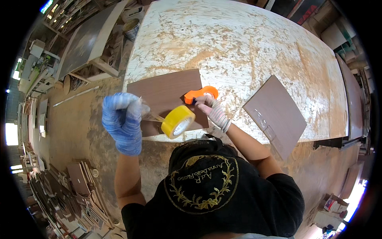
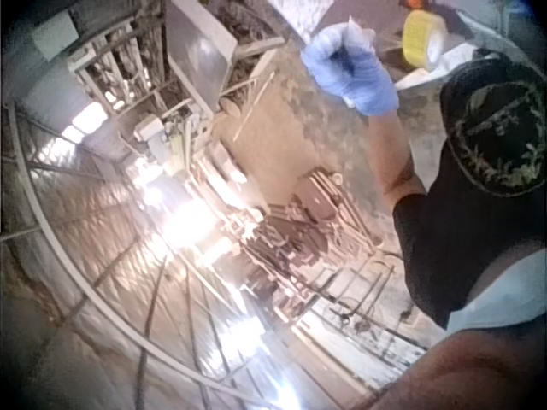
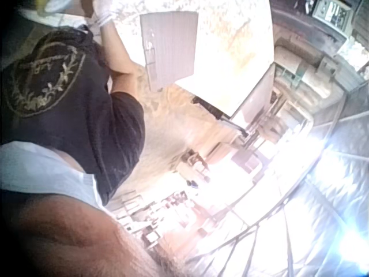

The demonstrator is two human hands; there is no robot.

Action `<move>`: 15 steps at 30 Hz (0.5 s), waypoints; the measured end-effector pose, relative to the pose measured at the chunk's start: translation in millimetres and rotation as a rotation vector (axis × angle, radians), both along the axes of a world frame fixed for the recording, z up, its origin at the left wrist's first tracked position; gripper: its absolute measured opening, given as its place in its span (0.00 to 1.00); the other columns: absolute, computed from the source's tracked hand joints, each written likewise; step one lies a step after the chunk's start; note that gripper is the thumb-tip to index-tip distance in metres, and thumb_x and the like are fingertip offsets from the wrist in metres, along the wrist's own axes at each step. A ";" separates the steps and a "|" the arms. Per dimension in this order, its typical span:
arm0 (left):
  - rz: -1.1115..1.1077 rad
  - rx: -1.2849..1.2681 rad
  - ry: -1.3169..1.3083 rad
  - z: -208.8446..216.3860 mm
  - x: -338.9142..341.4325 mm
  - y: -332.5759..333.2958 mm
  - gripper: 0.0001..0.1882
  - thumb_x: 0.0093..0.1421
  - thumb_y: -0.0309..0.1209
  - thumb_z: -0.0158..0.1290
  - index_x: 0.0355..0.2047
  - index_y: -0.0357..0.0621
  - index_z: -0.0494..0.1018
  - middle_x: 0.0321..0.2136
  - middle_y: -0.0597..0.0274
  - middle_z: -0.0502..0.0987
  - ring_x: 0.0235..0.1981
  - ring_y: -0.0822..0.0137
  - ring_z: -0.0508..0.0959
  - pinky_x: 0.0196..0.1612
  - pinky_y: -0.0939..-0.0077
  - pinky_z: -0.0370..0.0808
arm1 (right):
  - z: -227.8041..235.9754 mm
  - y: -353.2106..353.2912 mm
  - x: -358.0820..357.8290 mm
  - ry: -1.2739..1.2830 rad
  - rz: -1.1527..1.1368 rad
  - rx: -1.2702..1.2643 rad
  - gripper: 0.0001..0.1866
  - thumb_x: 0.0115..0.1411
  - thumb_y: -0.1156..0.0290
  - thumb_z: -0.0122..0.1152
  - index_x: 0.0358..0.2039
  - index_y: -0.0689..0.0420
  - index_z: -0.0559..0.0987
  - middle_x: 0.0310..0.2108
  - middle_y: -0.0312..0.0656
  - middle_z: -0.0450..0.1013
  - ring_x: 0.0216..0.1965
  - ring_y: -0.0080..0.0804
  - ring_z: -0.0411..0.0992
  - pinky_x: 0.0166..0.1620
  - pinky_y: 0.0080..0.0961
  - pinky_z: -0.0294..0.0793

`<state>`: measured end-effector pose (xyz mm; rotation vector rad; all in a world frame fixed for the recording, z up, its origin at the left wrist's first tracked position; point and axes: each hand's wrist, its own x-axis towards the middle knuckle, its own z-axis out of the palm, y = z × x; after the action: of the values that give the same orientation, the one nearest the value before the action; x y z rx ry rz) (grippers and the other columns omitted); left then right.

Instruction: The person applies small white labels to brown rectangular panels on a workbench, then uses a handheld tape dispenser to apply tape to the edges of the panels. The person moves between the workbench and a nearby machine, handling multiple panels one at a time.

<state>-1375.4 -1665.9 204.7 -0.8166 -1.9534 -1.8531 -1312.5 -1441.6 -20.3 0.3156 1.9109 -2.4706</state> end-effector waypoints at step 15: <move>-0.220 0.185 -0.141 12.4 -41.7 -32.3 0.11 0.62 0.40 0.52 0.34 0.50 0.64 0.29 0.69 0.67 0.25 0.77 0.66 0.33 0.77 0.71 | -4.4 22.7 -38.0 -0.065 0.203 1.482 0.37 0.49 0.55 0.59 0.60 0.46 0.61 0.41 0.46 0.71 0.41 0.40 0.72 0.47 0.47 0.67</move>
<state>-1417.1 -1698.2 217.1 -0.8948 -1.7959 -2.2366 -1350.5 -1418.8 -24.7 0.1278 3.0497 -0.5057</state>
